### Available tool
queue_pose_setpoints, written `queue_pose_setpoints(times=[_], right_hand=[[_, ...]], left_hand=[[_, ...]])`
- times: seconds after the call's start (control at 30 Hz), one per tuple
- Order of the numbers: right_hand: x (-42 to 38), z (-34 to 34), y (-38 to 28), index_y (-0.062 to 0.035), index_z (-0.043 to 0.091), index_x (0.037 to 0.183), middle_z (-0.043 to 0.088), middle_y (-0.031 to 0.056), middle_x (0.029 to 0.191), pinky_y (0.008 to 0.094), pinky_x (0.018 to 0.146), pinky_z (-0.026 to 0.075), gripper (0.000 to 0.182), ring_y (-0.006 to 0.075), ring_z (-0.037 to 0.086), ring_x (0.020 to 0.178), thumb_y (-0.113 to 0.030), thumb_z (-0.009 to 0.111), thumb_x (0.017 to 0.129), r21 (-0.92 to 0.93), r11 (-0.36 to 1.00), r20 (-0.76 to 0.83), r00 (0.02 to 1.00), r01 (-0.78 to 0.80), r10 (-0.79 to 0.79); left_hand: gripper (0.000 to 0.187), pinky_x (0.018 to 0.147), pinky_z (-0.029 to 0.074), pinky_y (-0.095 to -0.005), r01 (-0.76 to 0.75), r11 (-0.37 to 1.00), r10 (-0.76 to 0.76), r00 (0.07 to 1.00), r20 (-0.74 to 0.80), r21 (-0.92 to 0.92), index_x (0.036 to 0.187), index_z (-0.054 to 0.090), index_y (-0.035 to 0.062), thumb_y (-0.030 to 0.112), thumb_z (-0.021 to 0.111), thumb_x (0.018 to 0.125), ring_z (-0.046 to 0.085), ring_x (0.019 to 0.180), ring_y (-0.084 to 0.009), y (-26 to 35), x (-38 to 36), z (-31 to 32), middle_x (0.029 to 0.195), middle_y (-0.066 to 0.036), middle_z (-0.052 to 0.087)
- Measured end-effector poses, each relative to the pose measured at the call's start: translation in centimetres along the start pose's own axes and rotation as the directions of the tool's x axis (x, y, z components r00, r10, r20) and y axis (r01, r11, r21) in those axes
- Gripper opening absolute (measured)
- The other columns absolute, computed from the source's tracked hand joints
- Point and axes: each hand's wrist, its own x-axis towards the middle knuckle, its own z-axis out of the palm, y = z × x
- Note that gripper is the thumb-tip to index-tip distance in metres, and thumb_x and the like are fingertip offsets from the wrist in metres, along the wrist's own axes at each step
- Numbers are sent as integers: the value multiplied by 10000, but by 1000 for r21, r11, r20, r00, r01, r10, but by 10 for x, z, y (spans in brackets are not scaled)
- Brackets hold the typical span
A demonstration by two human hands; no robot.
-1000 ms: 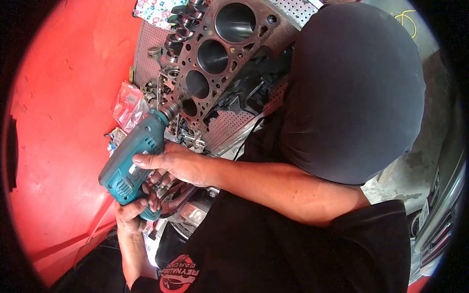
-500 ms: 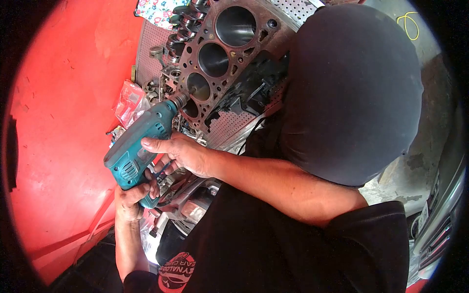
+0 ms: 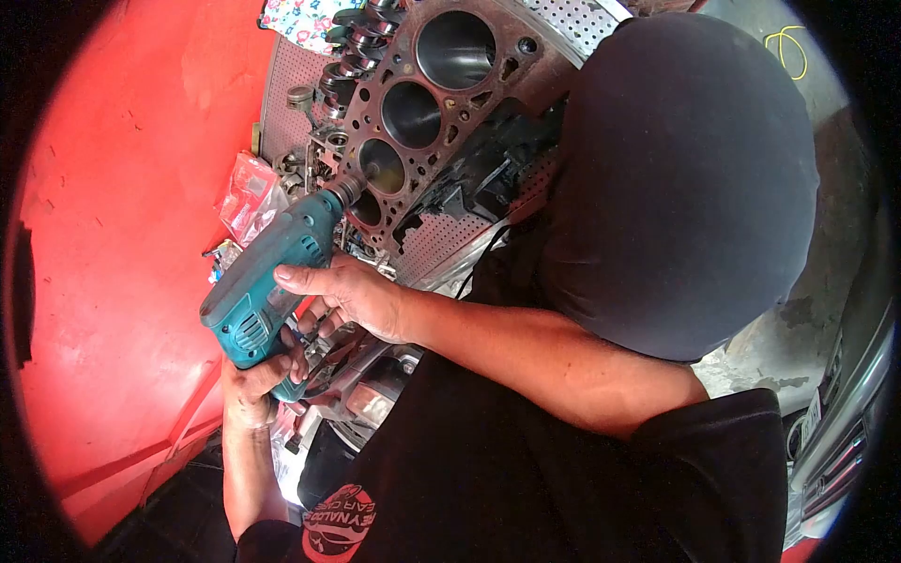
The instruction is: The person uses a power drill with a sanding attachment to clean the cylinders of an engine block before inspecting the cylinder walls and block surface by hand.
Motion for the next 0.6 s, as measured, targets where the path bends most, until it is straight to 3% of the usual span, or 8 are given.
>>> queue_pose_setpoints(times=[0.07, 0.17, 0.27, 0.6], right_hand=[[-1, 0, -1, -65, 610, 1207, 654, 48, 1097, 305, 777, 500, 557, 152, 629, 902, -556, 605, 945, 0, 1000, 2, 1000, 13, -13], [-1, -1, 0, -66, 610, 1201, 654, 45, 1087, 302, 771, 501, 554, 150, 630, 898, -556, 610, 942, 0, 1000, 10, 1000, 12, -12], [-2, -2, 2, -68, 611, 1194, 656, 43, 1086, 293, 757, 498, 543, 144, 632, 885, -549, 613, 944, 3, 1000, 12, 1000, -5, 5], [-4, 1, 1, -76, 621, 1174, 666, 39, 1051, 283, 737, 493, 511, 134, 639, 849, -536, 612, 950, 19, 999, 1, 999, -32, 32]], left_hand=[[390, 534, 480, -320, -6, 999, 8, 999, -53, 34, 965, 589, -32, 43, 680, 593, 569, 539, -208, 1, 0, 5, 687, -104, 591], [381, 534, 479, -320, -19, 999, 20, 999, -49, 30, 957, 589, -27, 47, 684, 596, 570, 541, -206, 0, 0, 6, 689, -104, 593], [320, 580, 475, -301, -3, 1000, 2, 999, 33, 13, 992, 614, -32, -2, 682, 681, 588, 617, -180, 1, -1, -1, 767, -107, 635], [325, 576, 481, -301, 13, 1000, -13, 999, 30, -8, 973, 625, -30, -2, 689, 656, 601, 617, -188, 1, -2, -4, 754, -112, 641]])
